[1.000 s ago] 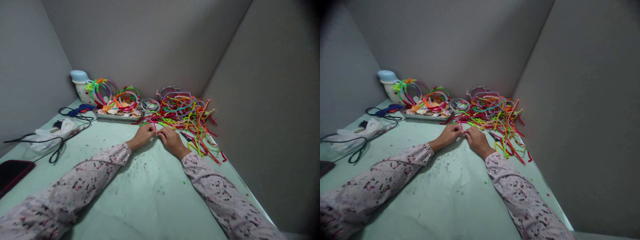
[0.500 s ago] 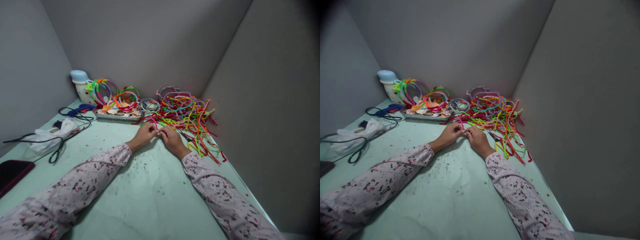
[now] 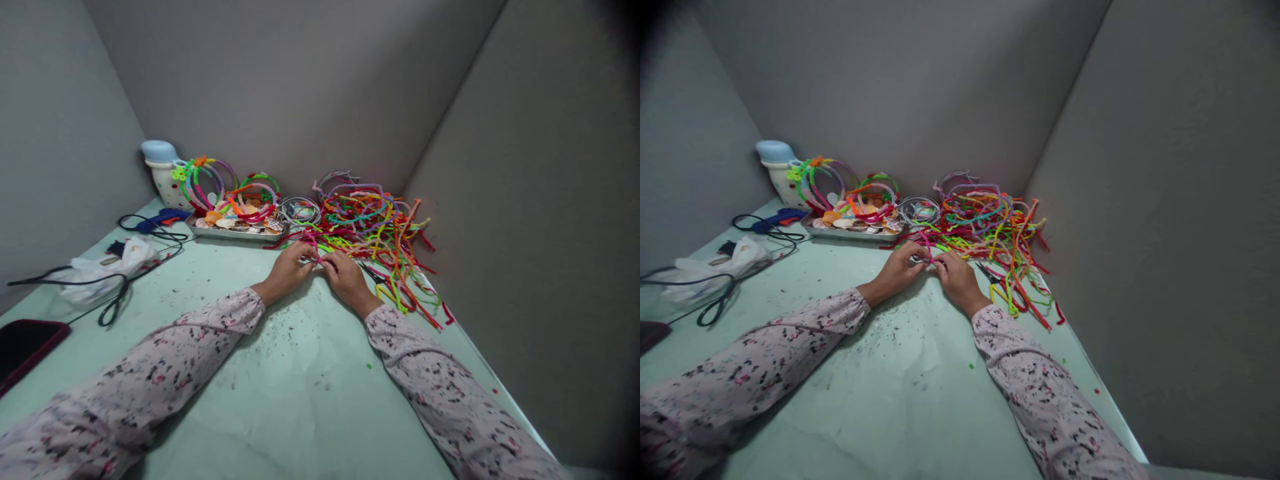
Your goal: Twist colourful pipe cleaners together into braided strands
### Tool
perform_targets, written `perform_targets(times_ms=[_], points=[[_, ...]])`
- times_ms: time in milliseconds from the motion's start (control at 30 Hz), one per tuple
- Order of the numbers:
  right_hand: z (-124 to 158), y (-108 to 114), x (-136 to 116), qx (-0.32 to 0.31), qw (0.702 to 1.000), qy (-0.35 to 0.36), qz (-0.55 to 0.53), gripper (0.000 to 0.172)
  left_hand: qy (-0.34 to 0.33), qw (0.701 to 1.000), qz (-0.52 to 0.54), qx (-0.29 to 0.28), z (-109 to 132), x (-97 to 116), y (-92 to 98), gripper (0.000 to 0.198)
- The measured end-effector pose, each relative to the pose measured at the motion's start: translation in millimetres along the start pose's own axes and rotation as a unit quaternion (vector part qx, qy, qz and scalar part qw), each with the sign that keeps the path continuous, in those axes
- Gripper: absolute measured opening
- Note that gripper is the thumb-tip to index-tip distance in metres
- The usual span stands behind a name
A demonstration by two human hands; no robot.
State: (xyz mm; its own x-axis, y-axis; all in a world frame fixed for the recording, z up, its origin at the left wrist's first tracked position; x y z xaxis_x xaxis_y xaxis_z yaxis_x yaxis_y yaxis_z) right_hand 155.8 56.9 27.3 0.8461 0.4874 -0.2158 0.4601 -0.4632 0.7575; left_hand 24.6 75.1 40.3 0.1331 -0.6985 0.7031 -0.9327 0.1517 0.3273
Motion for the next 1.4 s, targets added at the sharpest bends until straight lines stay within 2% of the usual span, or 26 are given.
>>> perform_targets(times_ms=[667,1400], points=[[0.2,0.4,0.4,0.000,1.000,-0.008,-0.010,0.016,-0.012,0.999,-0.030,0.011,0.4,1.0,2.5,0.019],[0.2,1.0,-1.1,0.004,1.000,0.001,0.011,0.016,-0.010,0.997,-0.080,0.002,-1.1,1.3,0.5,0.012]])
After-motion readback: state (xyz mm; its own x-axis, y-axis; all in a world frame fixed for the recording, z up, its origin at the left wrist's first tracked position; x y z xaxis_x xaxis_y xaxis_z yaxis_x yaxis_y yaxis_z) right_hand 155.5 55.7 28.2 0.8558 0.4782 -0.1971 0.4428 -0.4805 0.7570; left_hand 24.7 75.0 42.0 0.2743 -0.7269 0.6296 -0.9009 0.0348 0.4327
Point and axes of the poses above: each hand's wrist, its own z-axis away from the middle knuckle, its own y-axis out of the back of the hand, x = y × z, the point moved 8 cm from there along -z, towards the middle knuckle, and after that the axes turned 15 degrees about z, right-handed, at the moved point
